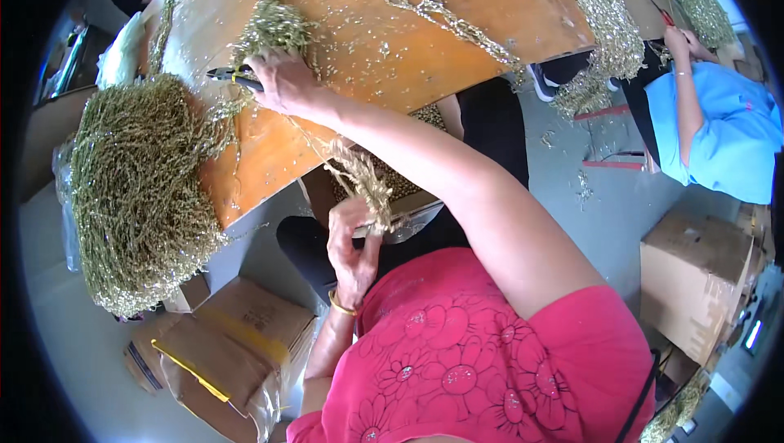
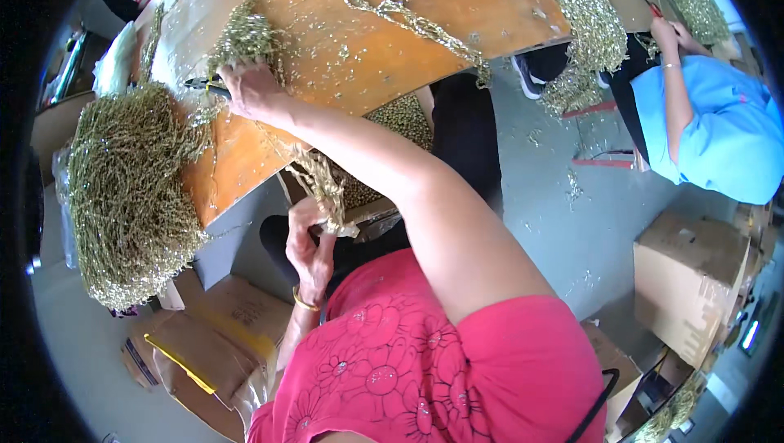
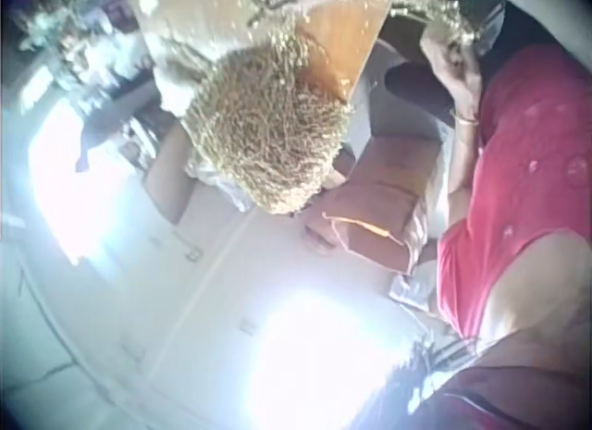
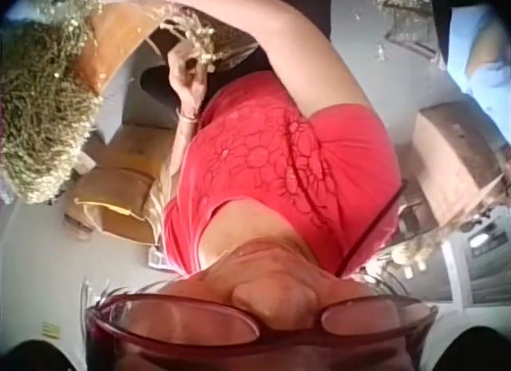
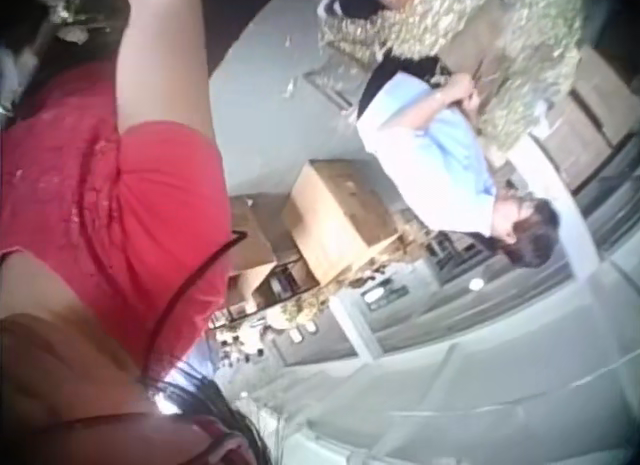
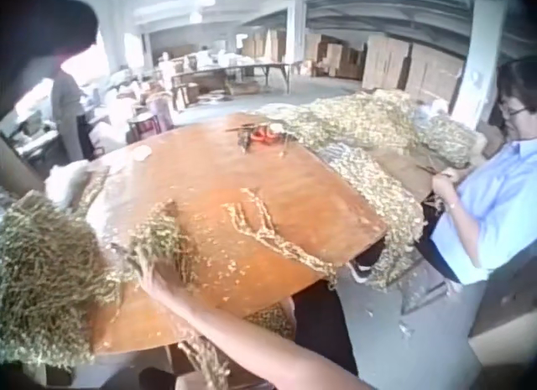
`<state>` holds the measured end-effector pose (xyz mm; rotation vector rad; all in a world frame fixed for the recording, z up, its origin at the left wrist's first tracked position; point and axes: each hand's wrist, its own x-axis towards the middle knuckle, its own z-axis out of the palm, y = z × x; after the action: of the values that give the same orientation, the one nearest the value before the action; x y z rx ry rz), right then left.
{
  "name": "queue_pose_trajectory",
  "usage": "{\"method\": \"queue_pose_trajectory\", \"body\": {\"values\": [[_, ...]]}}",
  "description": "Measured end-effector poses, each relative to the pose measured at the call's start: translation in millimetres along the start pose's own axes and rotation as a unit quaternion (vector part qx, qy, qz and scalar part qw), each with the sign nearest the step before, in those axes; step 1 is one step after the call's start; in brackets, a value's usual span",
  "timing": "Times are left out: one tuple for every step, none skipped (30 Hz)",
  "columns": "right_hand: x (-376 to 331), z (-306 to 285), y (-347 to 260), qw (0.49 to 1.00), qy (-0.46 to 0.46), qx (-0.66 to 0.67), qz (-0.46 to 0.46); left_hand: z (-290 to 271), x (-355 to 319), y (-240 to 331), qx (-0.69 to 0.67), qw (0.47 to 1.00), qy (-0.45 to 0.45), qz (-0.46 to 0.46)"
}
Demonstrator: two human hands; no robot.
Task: Trimming and cutting gold-colored tinsel decorative strands using pliers at a workshop table.
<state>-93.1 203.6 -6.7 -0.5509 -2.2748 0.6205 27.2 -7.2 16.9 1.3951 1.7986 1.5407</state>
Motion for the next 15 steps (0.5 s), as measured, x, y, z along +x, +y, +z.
{"method": "queue_pose_trajectory", "body": {"values": [[5.6,9.9,2.1,1.000,0.006,-0.008,-0.011,1.9,-17.9,-0.2,-0.123,0.987,0.008,-0.102],[11.8,17.4,6.3,1.000,0.014,-0.014,-0.019,8.2,-23.9,8.7,-0.158,0.981,-0.031,-0.110],[19.1,18.3,22.2,0.996,0.080,-0.025,-0.041,15.9,-28.5,17.1,-0.191,0.972,-0.066,-0.120],[22.2,19.0,32.1,0.991,0.112,-0.043,-0.055,17.0,-32.5,17.4,-0.214,0.956,-0.121,-0.161],[27.0,7.5,32.2,1.000,-0.023,-0.004,-0.005,17.7,-34.0,14.0,-0.240,0.934,-0.167,-0.204],[27.8,-8.1,26.7,0.996,-0.070,0.048,0.022,16.7,-31.9,14.6,-0.304,0.907,-0.105,-0.273],[30.4,-21.3,24.6,0.986,-0.116,0.094,0.071,16.0,-23.3,15.6,-0.366,0.868,-0.046,-0.332],[25.9,-29.8,21.2,0.994,-0.032,0.087,0.054,15.2,-12.9,13.0,-0.434,0.828,0.014,-0.354],[16.6,-41.6,16.4,0.995,0.054,0.078,0.041,12.4,-3.5,9.7,-0.501,0.780,0.071,-0.369],[5.8,-63.9,1.9,0.995,0.064,0.076,0.030,6.9,4.4,6.2,-0.533,0.758,0.101,-0.363],[-7.7,-88.3,-10.6,0.994,0.076,0.073,0.019,4.0,9.0,0.5,-0.552,0.739,0.111,-0.371],[-33.7,-94.6,-2.0,0.992,0.084,0.088,0.013,3.2,11.5,-1.7,-0.553,0.724,0.132,-0.390],[-57.1,-102.1,7.6,0.991,0.097,0.096,0.010,3.4,17.7,-4.1,-0.555,0.709,0.145,-0.410],[-78.0,-121.1,-4.9,0.982,0.004,0.147,0.122,2.2,22.5,-5.1,-0.548,0.708,0.152,-0.420],[-100.0,-140.8,-18.5,0.949,-0.089,0.191,0.234,1.1,24.5,-4.5,-0.540,0.705,0.156,-0.432]]}}
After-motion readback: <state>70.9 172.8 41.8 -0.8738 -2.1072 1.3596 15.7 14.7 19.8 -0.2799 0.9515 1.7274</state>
